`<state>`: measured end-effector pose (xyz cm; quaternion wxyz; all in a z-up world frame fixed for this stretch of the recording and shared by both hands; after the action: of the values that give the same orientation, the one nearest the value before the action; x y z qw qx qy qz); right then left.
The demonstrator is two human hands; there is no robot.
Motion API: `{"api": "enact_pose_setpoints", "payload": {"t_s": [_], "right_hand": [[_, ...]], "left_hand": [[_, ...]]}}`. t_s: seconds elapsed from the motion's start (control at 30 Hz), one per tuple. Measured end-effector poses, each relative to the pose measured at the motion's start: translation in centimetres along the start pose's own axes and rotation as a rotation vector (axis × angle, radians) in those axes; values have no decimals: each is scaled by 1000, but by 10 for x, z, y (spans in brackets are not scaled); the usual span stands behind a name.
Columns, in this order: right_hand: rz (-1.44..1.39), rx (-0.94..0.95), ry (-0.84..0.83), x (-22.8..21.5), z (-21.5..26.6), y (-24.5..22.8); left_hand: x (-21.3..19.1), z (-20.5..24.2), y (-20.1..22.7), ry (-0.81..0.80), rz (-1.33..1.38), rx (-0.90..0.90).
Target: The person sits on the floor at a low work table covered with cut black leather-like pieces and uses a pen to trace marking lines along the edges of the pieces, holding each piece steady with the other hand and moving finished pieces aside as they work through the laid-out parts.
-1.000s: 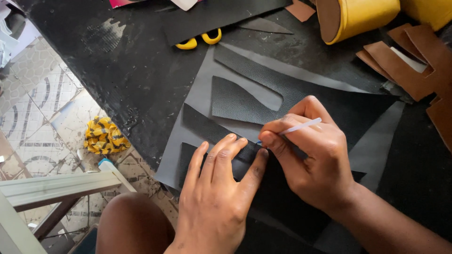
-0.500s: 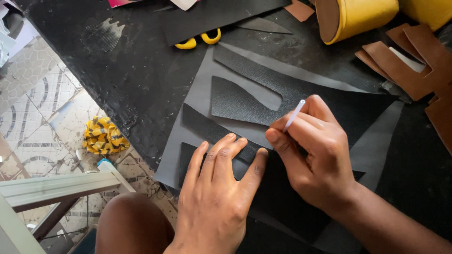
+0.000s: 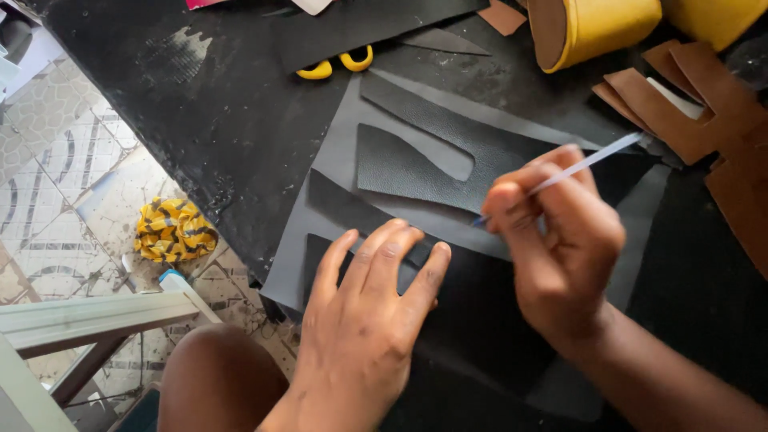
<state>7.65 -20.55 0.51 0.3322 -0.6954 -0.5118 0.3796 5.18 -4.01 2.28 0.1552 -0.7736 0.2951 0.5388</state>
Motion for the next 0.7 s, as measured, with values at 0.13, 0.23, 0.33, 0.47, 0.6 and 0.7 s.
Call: {"api": "enact_pose_setpoints", "payload": {"t_s": [0.13, 0.23, 0.33, 0.47, 0.6, 0.7], "right_hand": [[-151, -20, 88, -6, 5, 6], [-146, -25, 77, -4, 6, 5], [-166, -8, 78, -5, 4, 3], [-92, 39, 38, -5, -1, -1], [97, -76, -57, 1, -6, -11], [146, -114, -87, 4, -7, -12]], "left_hand": [[-1, -1, 0, -21, 98, 65], [-4, -2, 3, -14, 104, 77], [-5, -3, 8, -18, 73, 87], [-6, -5, 12, -15, 56, 89], [-4, -6, 15, 0, -2, 69], [-3, -6, 15, -18, 22, 42]]}}
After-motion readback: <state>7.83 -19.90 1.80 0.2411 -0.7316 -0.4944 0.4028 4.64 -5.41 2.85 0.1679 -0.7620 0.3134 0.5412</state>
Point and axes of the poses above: each hand's wrist, its own z-axis away from the middle knuckle, its own x-axis out of the palm, y = z × x, the point moved 6 cm from there along -z, towards the middle knuckle, and after that the axes turned 11 degrees about -z, right-handed, at the moved point
